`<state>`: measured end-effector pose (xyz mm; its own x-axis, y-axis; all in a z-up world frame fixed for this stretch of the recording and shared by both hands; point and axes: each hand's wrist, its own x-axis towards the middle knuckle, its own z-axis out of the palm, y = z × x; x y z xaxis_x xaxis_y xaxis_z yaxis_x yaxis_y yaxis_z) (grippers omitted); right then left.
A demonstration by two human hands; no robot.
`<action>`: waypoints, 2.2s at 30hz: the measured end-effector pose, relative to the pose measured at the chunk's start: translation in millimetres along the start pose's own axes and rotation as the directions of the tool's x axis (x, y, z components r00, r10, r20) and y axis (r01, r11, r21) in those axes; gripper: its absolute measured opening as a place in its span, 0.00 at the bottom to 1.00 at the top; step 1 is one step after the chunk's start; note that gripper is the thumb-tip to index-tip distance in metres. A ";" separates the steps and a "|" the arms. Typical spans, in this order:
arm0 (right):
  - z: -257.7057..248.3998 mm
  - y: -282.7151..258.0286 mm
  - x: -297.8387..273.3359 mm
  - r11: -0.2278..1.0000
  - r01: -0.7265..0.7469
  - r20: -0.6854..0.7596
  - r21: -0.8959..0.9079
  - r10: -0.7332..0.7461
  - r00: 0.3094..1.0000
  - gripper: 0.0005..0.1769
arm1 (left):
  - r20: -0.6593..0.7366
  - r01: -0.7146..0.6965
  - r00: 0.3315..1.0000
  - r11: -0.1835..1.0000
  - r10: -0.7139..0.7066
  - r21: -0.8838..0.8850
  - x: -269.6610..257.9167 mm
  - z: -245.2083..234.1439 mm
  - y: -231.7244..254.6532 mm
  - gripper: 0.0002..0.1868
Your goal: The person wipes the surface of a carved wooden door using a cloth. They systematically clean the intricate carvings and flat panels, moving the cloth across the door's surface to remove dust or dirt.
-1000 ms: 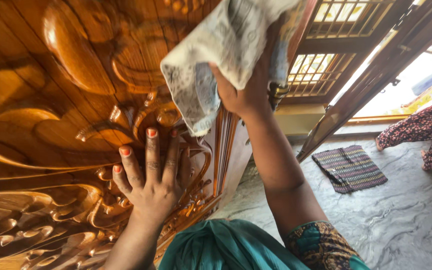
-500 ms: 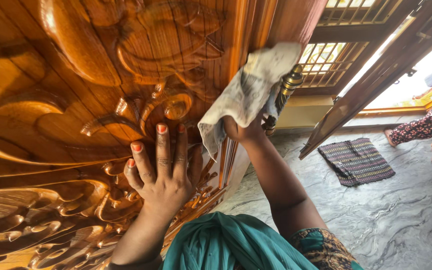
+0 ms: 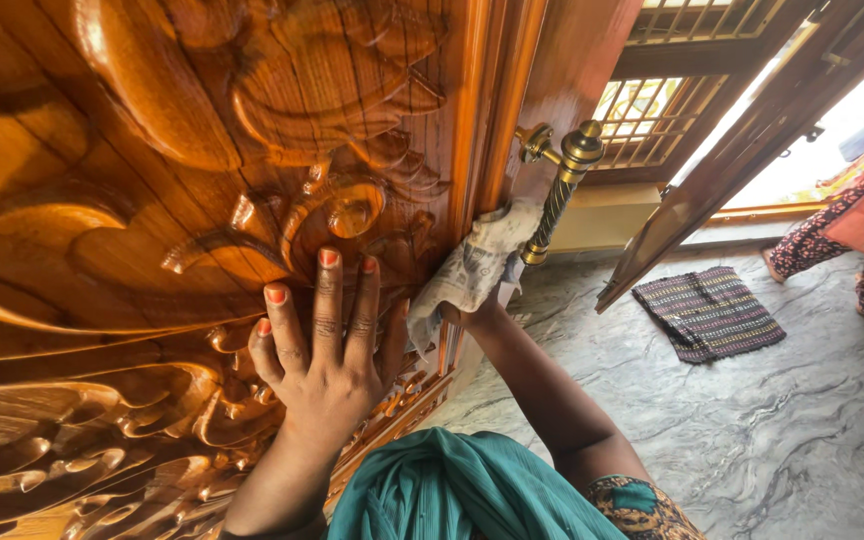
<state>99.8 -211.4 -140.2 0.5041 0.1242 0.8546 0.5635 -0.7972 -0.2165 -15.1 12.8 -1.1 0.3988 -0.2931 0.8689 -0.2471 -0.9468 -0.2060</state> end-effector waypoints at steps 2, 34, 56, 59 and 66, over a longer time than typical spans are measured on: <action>-0.4 -1.6 2.2 1.000 0.002 0.010 0.004 -0.002 1.000 0.19 | 0.013 -0.005 1.000 1.000 0.006 -0.015 0.2 -2.9 -1.4 0.28; -62.5 -42.8 147.9 0.977 0.215 -0.234 0.013 -0.206 0.950 0.22 | -0.072 -0.027 0.997 0.974 0.011 -0.224 11.2 -20.7 -16.2 0.20; -54.8 -79.7 154.0 0.968 0.249 -0.139 0.020 -0.244 0.960 0.20 | -0.219 -0.134 0.975 0.886 0.038 -0.444 5.3 -37.0 -35.8 0.22; -55.4 -98.0 160.1 0.966 0.256 -0.143 0.013 -0.252 0.957 0.19 | -0.260 -0.155 0.966 0.833 0.014 -0.532 -3.2 -53.2 -53.0 0.21; -43.9 -167.1 162.7 0.963 0.268 -0.152 0.011 -0.263 0.953 0.19 | -0.353 -0.177 0.935 0.827 -0.028 -0.534 -30.6 -109.3 -114.0 0.18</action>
<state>58.9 -83.9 55.8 0.2325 0.2382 0.9430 0.6854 -0.7280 0.0149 -95.6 144.2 45.0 0.0685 -0.2007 0.9773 -0.7466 -0.6601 -0.0832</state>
